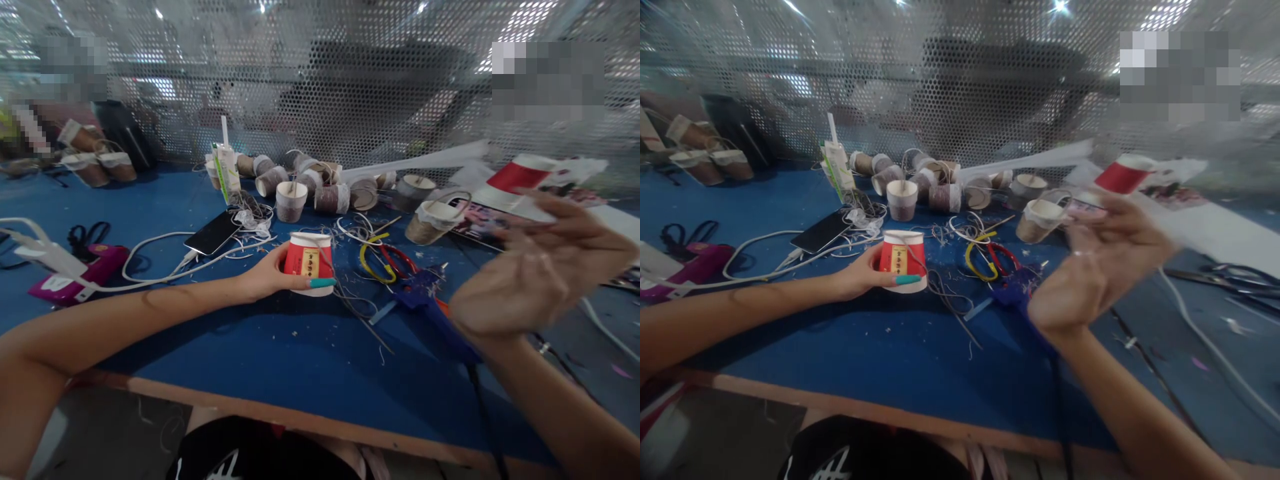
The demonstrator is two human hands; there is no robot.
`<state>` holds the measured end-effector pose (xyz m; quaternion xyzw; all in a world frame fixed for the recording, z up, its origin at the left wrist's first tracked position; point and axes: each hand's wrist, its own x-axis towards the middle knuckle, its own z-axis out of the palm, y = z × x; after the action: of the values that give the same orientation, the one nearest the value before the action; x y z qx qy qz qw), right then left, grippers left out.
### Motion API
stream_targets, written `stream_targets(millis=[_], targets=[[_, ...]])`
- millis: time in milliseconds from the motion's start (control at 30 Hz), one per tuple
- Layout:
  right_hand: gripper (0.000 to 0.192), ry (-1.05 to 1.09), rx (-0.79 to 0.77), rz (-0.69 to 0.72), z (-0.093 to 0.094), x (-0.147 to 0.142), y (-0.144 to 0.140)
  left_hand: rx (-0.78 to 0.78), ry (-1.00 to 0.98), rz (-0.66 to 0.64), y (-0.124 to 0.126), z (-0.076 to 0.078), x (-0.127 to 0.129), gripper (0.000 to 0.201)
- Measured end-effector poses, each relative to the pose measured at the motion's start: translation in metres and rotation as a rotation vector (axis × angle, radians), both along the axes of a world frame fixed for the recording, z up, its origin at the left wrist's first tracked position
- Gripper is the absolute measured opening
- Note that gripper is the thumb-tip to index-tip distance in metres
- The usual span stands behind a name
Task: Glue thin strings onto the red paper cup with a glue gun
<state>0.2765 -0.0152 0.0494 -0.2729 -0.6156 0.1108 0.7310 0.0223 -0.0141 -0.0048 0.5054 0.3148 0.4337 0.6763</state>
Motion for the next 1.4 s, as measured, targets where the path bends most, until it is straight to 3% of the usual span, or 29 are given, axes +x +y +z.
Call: stream_targets(millis=[33,67,100,167,233,367,633,833,1067,1400], targets=[[0.018,0.075,0.124,0.057,-0.002,-0.010,-0.009,0.010,0.011,-0.001,0.000,0.000,0.000,0.068],[0.012,0.021,0.103,0.192,-0.005,-0.019,-0.019,0.019,0.024,0.000,0.000,0.000,0.001,0.067],[0.008,-0.075,-0.008,0.322,-0.009,-0.027,-0.029,0.027,0.036,0.003,0.000,0.001,0.001,0.066],[0.019,-0.308,-0.175,0.524,-0.017,-0.036,-0.048,0.040,0.051,0.013,0.001,0.000,0.001,0.066],[0.025,-0.460,-0.342,0.633,-0.023,-0.037,-0.058,0.054,0.056,0.008,0.001,0.000,0.000,0.066],[0.029,-0.419,-0.556,0.749,-0.027,-0.033,-0.055,0.066,0.055,-0.042,0.000,0.001,-0.001,0.064],[0.032,-0.259,-0.627,0.781,-0.027,-0.036,-0.047,0.052,0.052,-0.049,-0.001,0.002,-0.003,0.068],[0.029,-0.108,-0.725,0.821,-0.014,-0.039,-0.048,0.105,0.020,-0.097,-0.001,0.001,-0.003,0.068],[0.029,-0.066,-0.750,0.912,-0.009,-0.038,-0.045,0.153,0.000,-0.169,-0.001,0.001,-0.005,0.069],[0.032,-0.066,-0.757,0.858,-0.006,-0.034,-0.043,0.027,-0.015,-0.144,-0.001,0.000,-0.007,0.073]])
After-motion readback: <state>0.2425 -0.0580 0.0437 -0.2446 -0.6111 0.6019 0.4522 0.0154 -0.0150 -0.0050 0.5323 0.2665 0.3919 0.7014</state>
